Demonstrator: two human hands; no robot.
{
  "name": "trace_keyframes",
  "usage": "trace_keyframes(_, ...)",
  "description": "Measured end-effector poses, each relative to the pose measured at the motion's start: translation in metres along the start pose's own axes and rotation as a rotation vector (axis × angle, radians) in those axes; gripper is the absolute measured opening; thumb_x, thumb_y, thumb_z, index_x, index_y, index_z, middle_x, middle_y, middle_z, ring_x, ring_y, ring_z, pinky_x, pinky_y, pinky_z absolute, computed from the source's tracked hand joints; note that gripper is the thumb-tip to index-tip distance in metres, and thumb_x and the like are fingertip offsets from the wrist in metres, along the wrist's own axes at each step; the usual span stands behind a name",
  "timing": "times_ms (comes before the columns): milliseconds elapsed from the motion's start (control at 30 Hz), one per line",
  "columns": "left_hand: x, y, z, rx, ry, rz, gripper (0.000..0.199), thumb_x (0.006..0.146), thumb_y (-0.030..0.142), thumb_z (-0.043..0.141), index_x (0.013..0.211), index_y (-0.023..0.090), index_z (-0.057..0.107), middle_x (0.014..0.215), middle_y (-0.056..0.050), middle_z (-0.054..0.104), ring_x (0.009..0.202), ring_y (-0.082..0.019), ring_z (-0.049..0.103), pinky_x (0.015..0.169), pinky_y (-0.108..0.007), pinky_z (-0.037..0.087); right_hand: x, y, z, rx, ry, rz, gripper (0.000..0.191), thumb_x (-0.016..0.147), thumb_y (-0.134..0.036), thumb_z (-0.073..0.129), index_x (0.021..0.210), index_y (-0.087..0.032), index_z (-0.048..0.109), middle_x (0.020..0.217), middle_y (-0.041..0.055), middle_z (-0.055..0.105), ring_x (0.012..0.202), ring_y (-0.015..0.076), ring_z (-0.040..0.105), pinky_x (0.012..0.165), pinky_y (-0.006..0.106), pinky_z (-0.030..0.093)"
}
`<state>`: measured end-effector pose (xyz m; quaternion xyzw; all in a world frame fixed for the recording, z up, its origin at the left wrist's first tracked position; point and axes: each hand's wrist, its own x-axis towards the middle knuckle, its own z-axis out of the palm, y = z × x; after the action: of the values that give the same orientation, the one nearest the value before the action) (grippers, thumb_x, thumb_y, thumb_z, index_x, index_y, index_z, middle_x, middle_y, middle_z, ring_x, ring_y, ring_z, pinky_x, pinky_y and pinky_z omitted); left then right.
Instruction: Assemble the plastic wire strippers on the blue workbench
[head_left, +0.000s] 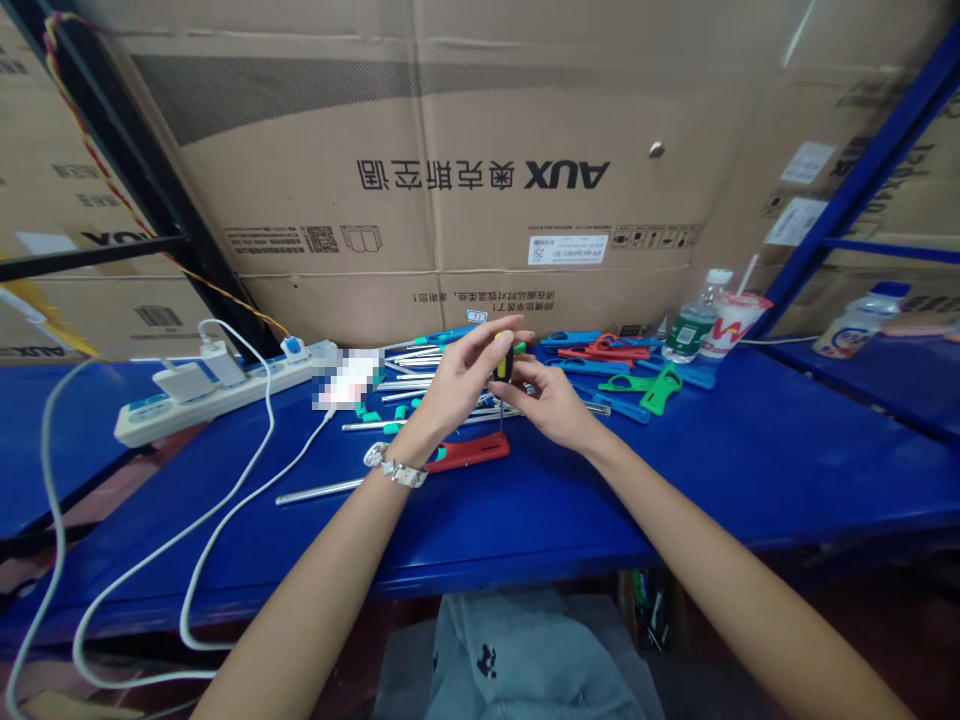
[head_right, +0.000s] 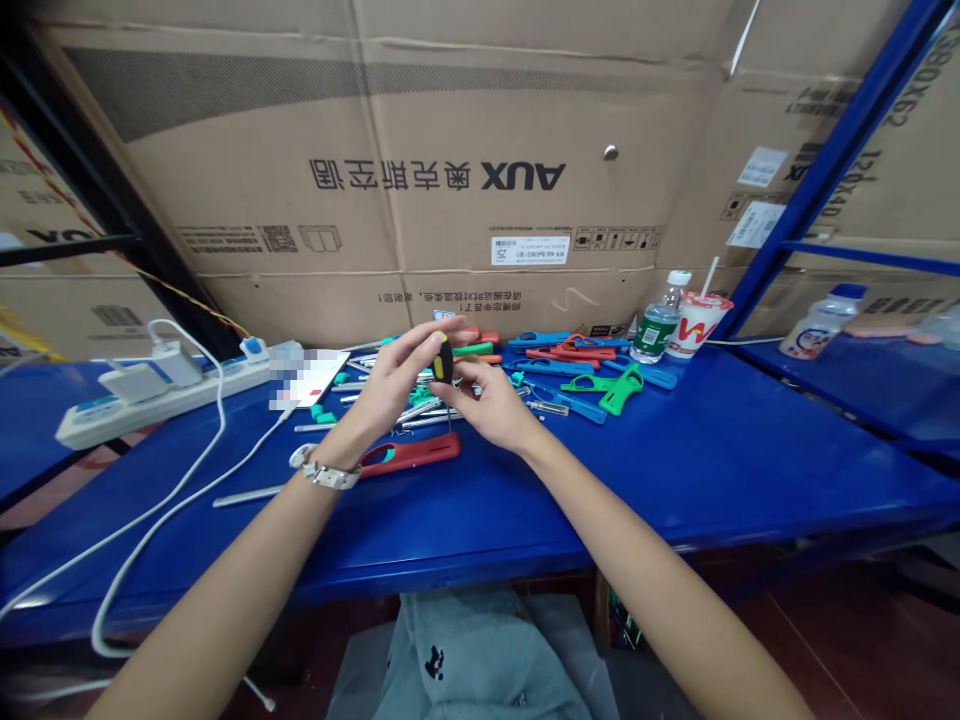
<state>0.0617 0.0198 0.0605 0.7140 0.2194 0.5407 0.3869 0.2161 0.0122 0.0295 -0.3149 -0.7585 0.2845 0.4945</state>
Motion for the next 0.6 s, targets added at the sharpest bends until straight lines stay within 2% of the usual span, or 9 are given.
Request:
trace_keyframes(133,0.000,-0.008,0.016,0.073,0.301,0.027,0.040,0.074,0.044,0.086,0.096,0.020,0.063,0.098,-0.006,0.073,0.088,-0.018,0.070,0.079,-0.032,0.057,0.002,0.011,0.008,-0.036,0.148,0.048,0.045,0.077,-0.056,0.076,0.066,-0.023,0.047,0.064,-0.0039,0.041,0.063,0.0140,0.038,0.060,0.030,0.037)
trace_keyframes(200,0.000,-0.010,0.021,0.054,0.346,0.032,0.043,0.070,0.044,0.090,0.088,0.021,0.059,0.087,-0.003,0.070,0.078,-0.016,0.068,0.072,-0.030,0.057,0.002,0.016,0.013,-0.037,0.214,0.063,0.049,0.074,-0.053,0.079,0.064,-0.024,0.041,0.061,-0.0053,0.037,0.060,0.0130,0.035,0.057,0.029,0.033)
trace_keyframes(300,-0.001,-0.008,0.017,-0.012,0.235,0.009,0.038,0.076,0.048,0.084,0.088,0.020,0.061,0.082,-0.003,0.072,0.074,-0.017,0.070,0.069,-0.031,0.058,0.001,0.015,0.016,-0.060,0.224,0.072,0.043,0.073,-0.052,0.080,0.072,-0.023,0.048,0.066,-0.0039,0.043,0.061,0.0134,0.038,0.055,0.029,0.031)
trace_keyframes(400,-0.001,-0.003,0.005,-0.017,0.027,-0.006,0.036,0.090,0.055,0.068,0.094,0.019,0.068,0.094,-0.009,0.076,0.091,-0.023,0.074,0.082,-0.037,0.060,-0.002,0.005,0.009,0.016,0.061,0.060,0.036,0.081,-0.055,0.072,0.089,-0.021,0.060,0.075,-0.0001,0.053,0.067,0.0157,0.046,0.058,0.030,0.037)
trace_keyframes(467,-0.002,-0.001,-0.001,0.001,-0.060,0.004,0.039,0.094,0.057,0.060,0.095,0.020,0.071,0.102,-0.010,0.077,0.103,-0.025,0.073,0.092,-0.040,0.058,-0.002,-0.002,0.002,0.070,-0.058,0.051,0.037,0.087,-0.058,0.064,0.089,-0.021,0.063,0.075,0.0008,0.054,0.070,0.0169,0.050,0.061,0.031,0.040)
trace_keyframes(533,-0.002,0.000,-0.002,0.009,-0.051,0.013,0.038,0.096,0.056,0.058,0.098,0.021,0.071,0.106,-0.010,0.076,0.107,-0.026,0.071,0.095,-0.041,0.056,-0.002,-0.004,-0.001,0.054,-0.092,0.046,0.039,0.088,-0.060,0.062,0.081,-0.021,0.062,0.073,0.0004,0.054,0.071,0.0167,0.049,0.064,0.031,0.040)
trace_keyframes(600,-0.002,-0.002,0.003,0.025,0.071,0.031,0.034,0.094,0.053,0.063,0.102,0.021,0.069,0.106,-0.010,0.075,0.103,-0.024,0.071,0.091,-0.039,0.056,-0.001,-0.001,0.000,0.003,-0.040,0.043,0.042,0.084,-0.060,0.067,0.072,-0.021,0.056,0.070,-0.0011,0.051,0.067,0.0152,0.045,0.064,0.031,0.038)
